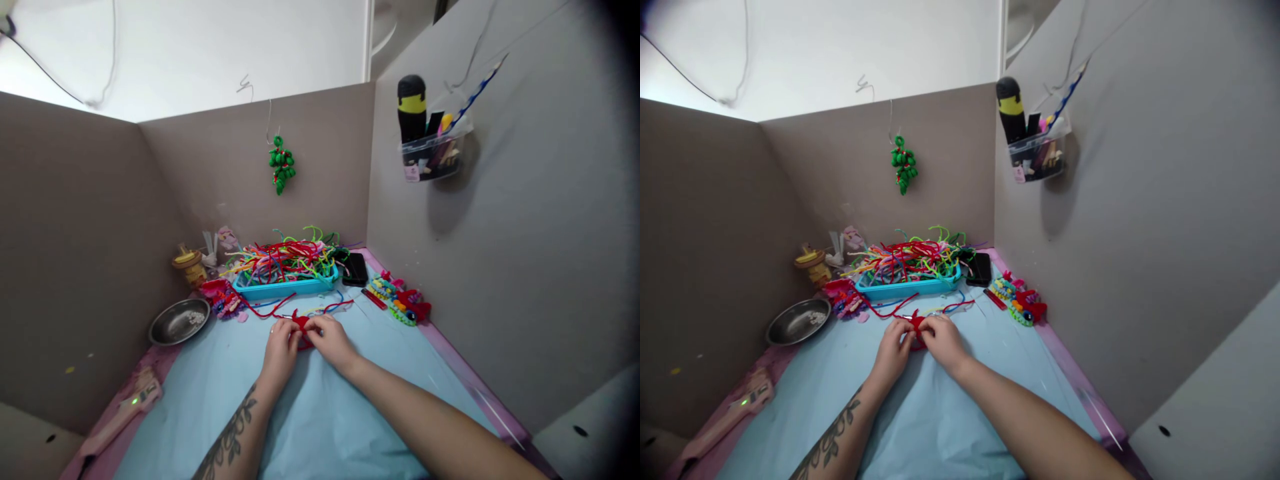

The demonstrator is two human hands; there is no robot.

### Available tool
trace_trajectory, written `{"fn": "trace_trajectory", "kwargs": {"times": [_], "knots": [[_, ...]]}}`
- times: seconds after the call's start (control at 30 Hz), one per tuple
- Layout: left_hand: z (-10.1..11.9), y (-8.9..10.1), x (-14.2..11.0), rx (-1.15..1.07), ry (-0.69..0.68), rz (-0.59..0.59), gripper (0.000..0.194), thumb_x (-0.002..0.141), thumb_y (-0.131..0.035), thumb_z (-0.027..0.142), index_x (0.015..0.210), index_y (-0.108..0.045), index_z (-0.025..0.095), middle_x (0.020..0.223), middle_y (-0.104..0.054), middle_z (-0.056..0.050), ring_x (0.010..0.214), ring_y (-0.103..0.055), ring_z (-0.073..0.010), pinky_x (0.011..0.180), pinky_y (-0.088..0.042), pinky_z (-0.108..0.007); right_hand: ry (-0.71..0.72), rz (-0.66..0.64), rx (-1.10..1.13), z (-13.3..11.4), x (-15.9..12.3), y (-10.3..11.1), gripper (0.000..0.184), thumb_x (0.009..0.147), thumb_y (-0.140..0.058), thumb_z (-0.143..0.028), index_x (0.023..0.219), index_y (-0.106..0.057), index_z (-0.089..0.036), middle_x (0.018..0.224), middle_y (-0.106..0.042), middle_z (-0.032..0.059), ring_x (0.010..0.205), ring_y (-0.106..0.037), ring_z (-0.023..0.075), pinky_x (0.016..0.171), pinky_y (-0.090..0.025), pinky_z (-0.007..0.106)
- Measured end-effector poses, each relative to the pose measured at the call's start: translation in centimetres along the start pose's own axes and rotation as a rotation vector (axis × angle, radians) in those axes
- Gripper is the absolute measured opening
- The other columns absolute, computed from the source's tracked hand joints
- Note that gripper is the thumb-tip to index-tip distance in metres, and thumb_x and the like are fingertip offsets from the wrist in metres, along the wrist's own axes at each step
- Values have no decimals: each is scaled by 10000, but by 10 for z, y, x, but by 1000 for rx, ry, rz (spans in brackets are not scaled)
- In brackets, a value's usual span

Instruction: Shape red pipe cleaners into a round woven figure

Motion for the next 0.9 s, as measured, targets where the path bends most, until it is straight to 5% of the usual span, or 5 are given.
{"fn": "trace_trajectory", "kwargs": {"times": [0.2, 0.7, 0.9], "knots": [[-5, 1, 0, -115, 37, 22, 142, 745, -529, 127, 812, -626, 207, 825, -572, -52, 795, -517, -200, 732, -399, -298, 33, -14, -57, -1, -2, -3, 201, 700, -523, -39, 737, -628, -206, 727, -658, -4, 756, -532, 169, 719, -415, 295], [-12, 1, -1, 68, 26, -2, 79, 773, -510, 165, 778, -588, 174, 829, -545, -46, 767, -544, -172, 682, -471, -304, -2, -96, -93, 1, -2, -6, 82, 730, -612, -123, 722, -614, -205, 747, -648, 2, 788, -510, 177, 723, -382, 287], [2, 2, 0, 123, -66, 11, 95, 790, -496, 157, 742, -576, 175, 807, -548, -43, 797, -536, -176, 733, -451, -318, 46, -99, -108, -3, -1, -6, 79, 755, -598, -129, 717, -578, -195, 740, -620, -1, 772, -503, 165, 732, -368, 289]]}}
Point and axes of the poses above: each hand's wrist, its own x-axis towards the middle knuckle, its own y-axis out of the back of the hand, z = x × y, the point moved 8 cm from there along x, towards the middle knuckle
